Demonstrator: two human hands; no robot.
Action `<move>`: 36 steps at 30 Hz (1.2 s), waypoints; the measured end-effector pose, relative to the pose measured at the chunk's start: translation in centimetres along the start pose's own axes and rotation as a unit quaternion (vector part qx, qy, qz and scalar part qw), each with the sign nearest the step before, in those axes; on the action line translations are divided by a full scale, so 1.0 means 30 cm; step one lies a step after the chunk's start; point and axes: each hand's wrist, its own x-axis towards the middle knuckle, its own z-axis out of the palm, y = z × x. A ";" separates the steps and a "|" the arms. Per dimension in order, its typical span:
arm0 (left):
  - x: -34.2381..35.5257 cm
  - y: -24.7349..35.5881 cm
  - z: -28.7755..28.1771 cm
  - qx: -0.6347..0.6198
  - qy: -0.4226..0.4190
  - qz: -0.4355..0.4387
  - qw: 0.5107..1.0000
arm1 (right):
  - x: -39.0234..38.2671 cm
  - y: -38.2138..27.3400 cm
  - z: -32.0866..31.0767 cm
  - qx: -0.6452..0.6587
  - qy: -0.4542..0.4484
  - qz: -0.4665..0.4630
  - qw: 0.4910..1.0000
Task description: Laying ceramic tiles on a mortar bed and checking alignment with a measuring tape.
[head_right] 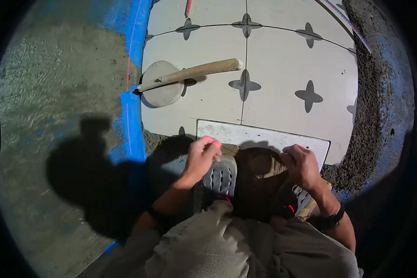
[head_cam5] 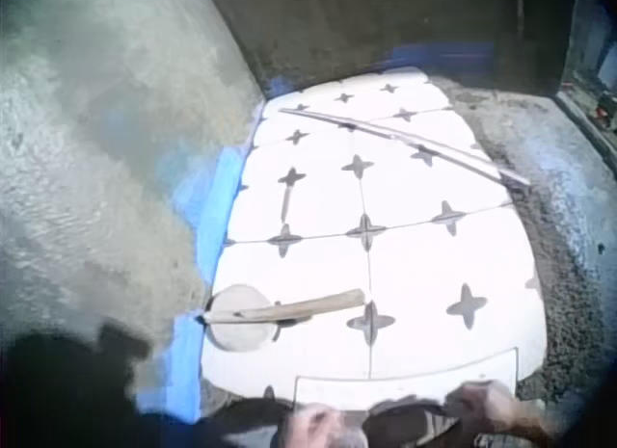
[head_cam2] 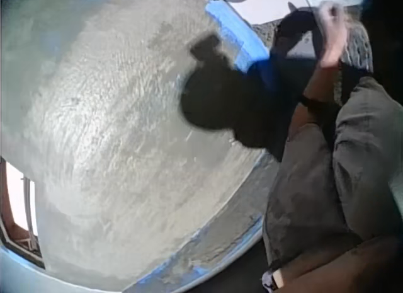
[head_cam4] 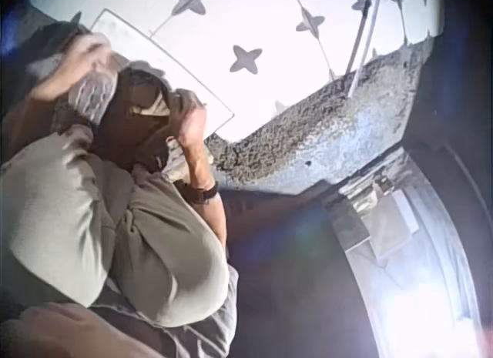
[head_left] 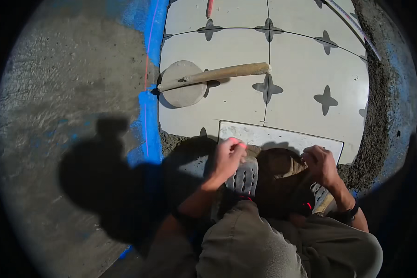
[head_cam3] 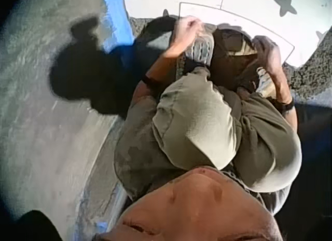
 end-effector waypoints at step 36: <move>0.177 -0.077 -0.049 0.312 0.354 0.107 0.875 | 0.041 0.203 0.061 -0.116 0.166 0.023 0.979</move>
